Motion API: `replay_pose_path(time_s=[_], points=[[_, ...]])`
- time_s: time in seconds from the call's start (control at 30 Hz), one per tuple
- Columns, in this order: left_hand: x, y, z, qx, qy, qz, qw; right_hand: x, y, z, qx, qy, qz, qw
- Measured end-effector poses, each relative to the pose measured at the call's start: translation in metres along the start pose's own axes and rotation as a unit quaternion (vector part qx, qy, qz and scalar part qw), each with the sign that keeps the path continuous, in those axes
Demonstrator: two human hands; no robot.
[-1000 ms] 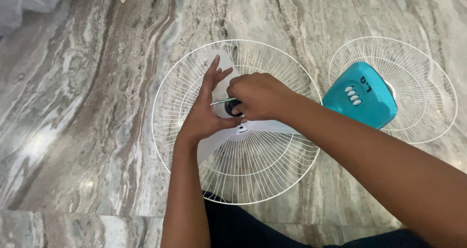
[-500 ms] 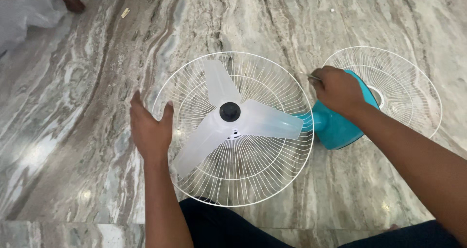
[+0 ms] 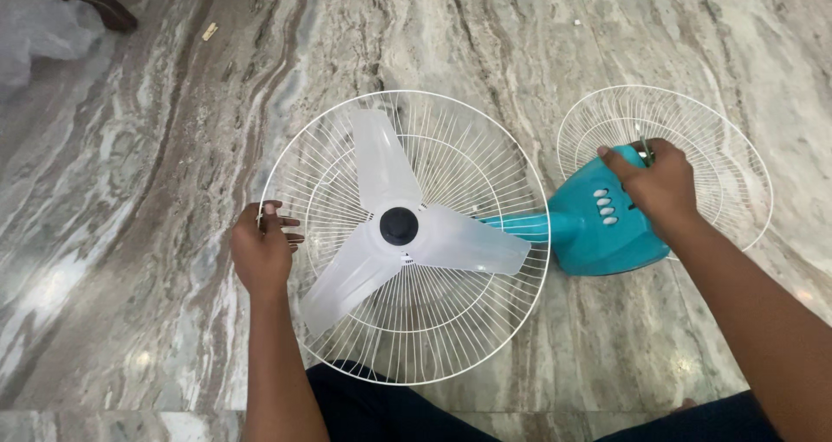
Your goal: The person assembles a table fan by attaching the front grill, fan blades, and rear grill to the motor housing. They use a screwdriver to secure the components and tighten the central hub nut.
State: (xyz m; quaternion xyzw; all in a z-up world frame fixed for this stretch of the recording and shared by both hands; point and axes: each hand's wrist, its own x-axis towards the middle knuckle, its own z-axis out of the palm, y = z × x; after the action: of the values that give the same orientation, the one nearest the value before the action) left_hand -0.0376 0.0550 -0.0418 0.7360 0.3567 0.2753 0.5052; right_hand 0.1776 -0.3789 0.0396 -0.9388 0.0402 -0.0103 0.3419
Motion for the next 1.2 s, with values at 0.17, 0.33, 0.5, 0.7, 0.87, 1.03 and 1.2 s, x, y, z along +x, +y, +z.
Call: replay_pose_path(time_s=[0.17,0.33,0.5,0.7,0.87,1.03,1.2], points=[[-0.002,0.008,0.002,0.062,0.013,0.018,0.998,-0.016,0.015,0.002,-0.155,0.006,-0.118,0.981],[-0.002,0.014,0.003,0.079,0.009,0.008,0.997,0.005,0.029,0.007,-0.176,-0.021,-0.107,0.978],[0.001,0.014,0.005,0.078,0.012,0.018,0.997,0.022,0.039,0.015,-0.159,-0.034,-0.092,0.982],[0.004,0.013,0.005,0.084,0.013,0.018,0.996,0.038,0.038,0.018,-0.171,-0.057,-0.087,0.98],[0.009,0.011,0.006,0.066,-0.001,0.016,0.998,0.041,0.044,0.009,-0.209,-0.103,-0.094,0.968],[0.008,0.01,0.006,0.062,0.001,0.013,0.998,0.052,0.044,0.013,-0.239,-0.115,-0.091,0.96],[0.005,0.017,0.005,0.068,0.002,-0.003,0.998,0.058,0.036,0.013,-0.258,-0.153,-0.051,0.953]])
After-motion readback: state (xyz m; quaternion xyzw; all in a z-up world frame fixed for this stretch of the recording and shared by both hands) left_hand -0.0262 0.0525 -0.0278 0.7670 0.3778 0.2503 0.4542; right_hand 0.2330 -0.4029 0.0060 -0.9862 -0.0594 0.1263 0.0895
